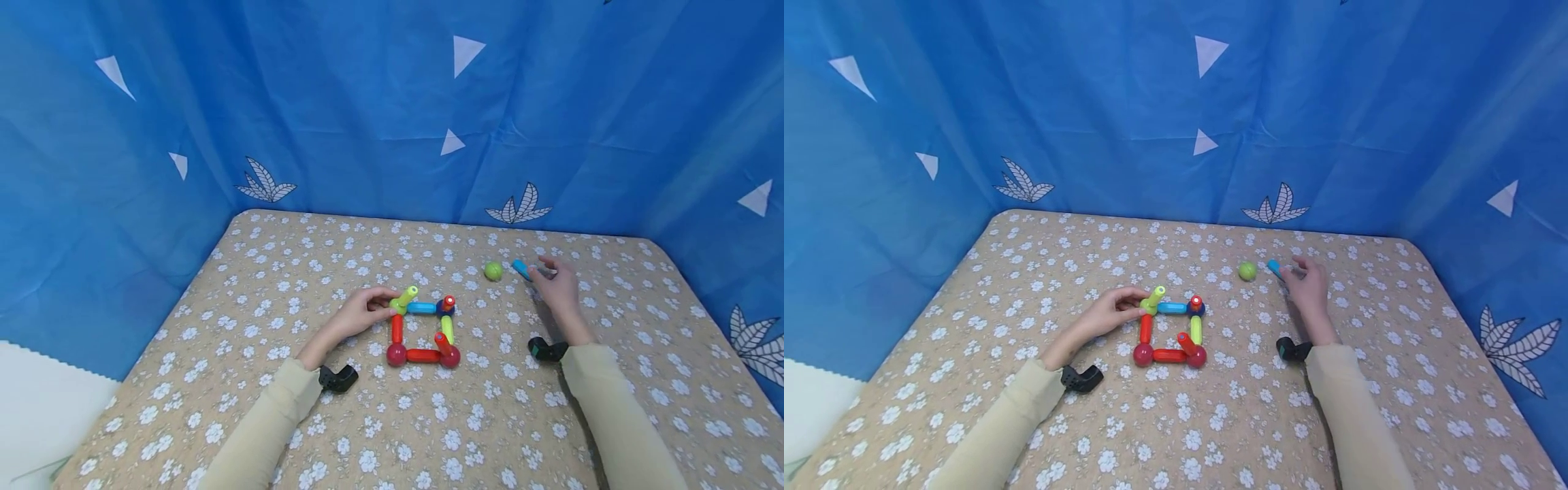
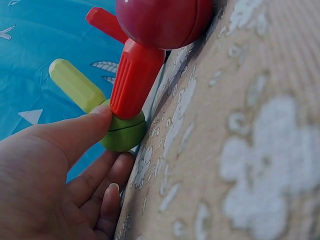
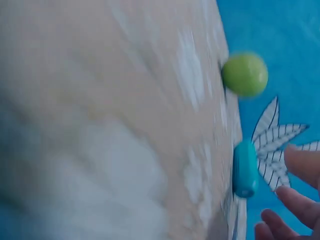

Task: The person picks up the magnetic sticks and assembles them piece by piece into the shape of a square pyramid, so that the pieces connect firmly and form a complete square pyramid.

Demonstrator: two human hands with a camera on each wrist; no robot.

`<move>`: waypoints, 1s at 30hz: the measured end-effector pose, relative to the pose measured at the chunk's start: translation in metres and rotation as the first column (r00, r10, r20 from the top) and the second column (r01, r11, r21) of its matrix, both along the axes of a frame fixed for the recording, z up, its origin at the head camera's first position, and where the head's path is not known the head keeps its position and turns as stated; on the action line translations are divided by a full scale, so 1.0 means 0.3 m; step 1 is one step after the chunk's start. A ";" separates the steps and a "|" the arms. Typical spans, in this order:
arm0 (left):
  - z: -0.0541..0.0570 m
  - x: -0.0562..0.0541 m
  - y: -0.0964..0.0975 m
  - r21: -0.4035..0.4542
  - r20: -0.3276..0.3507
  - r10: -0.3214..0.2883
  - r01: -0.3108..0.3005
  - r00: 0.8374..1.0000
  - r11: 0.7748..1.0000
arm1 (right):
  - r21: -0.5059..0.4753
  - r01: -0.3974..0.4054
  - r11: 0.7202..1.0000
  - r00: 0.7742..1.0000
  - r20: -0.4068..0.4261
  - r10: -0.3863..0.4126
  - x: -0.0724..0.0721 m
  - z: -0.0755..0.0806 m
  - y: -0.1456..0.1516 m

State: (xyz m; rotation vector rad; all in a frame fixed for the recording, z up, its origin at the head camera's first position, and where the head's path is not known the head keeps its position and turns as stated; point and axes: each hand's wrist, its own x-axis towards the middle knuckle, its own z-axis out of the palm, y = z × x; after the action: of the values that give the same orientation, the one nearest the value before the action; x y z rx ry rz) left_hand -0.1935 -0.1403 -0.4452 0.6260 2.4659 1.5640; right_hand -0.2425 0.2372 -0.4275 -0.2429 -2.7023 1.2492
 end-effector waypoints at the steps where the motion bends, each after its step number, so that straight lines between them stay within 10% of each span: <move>1: 0.000 0.001 0.003 -0.003 0.003 0.001 -0.001 1.000 1.000 | 0.027 -0.002 1.000 1.000 0.010 0.002 -0.015 -0.003 0.016; 18: 0.001 -0.004 -0.002 -0.002 0.010 0.010 -0.010 1.000 1.000 | 0.192 -0.128 0.973 0.991 0.063 0.118 -0.034 -0.031 0.037; 26: -0.008 -0.006 -0.006 -0.011 0.003 0.008 -0.008 1.000 1.000 | -0.150 -0.197 0.969 0.973 0.090 0.212 0.083 0.013 0.009; 30: -0.009 -0.009 -0.002 -0.004 0.000 0.002 -0.002 1.000 1.000 | -0.459 -0.226 0.859 0.960 0.043 0.275 0.169 0.030 -0.024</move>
State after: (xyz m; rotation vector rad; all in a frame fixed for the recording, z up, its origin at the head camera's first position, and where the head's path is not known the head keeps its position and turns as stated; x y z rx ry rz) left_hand -0.1962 -0.1410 -0.4478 0.6237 2.4697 1.5591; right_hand -0.1917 0.2300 -0.4186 -0.0027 -2.5479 1.9944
